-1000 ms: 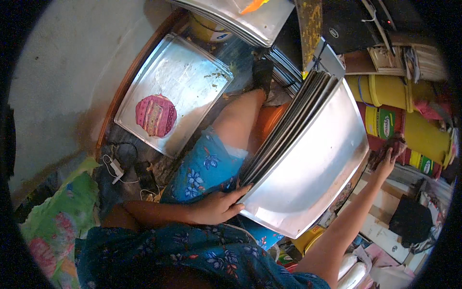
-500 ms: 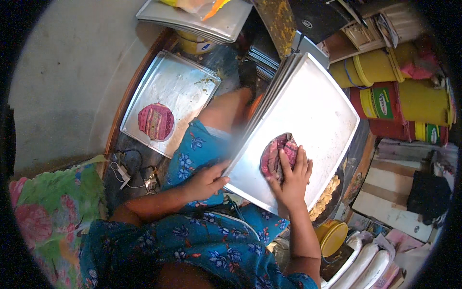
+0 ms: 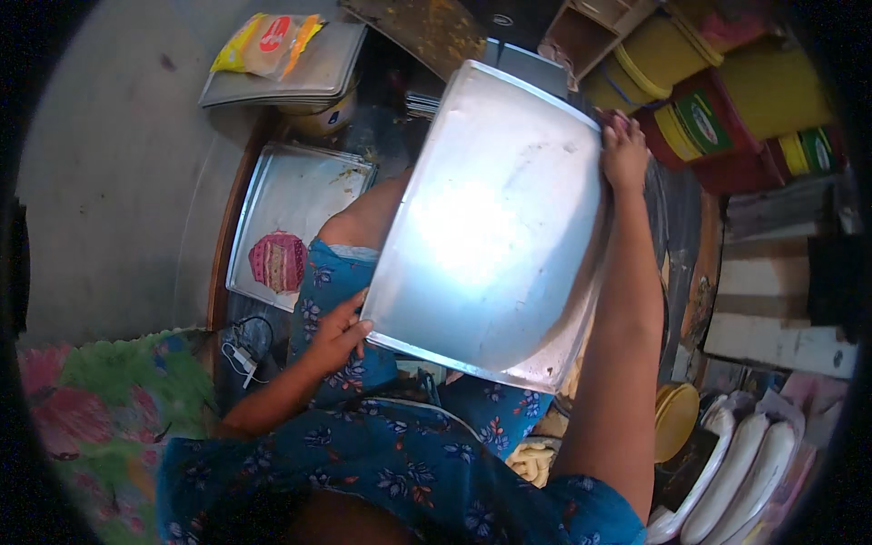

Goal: The person places portions of dough onto a metal tray and then uses a cloth to wipe down another metal tray.

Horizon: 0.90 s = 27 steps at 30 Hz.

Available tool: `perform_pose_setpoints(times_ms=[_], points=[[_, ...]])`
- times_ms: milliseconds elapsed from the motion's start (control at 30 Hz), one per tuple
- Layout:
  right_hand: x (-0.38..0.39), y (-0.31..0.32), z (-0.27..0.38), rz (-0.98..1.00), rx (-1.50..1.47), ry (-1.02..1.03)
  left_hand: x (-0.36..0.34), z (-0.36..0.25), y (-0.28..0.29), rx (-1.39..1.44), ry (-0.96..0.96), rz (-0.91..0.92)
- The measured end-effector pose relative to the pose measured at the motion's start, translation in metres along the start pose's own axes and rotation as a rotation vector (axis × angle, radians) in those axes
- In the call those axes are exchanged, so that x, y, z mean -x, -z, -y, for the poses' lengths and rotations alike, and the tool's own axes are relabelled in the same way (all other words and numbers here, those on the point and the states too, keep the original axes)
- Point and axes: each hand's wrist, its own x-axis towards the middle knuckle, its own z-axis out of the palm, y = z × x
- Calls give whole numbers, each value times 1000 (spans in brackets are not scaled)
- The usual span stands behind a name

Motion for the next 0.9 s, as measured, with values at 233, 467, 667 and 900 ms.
perform_pose_setpoints(times_ms=[233, 467, 667, 900], points=[[157, 103, 180, 319, -384, 425, -3, 1, -2, -8, -37, -82], [316, 160, 164, 568, -603, 748, -2, -7, 1, -15, -54, -51], [229, 123, 81, 400, -218, 279, -1, -11, 0, -32, -23, -2], [18, 14, 33, -54, -43, 61, 0, -20, -2, -36, -20, -4]])
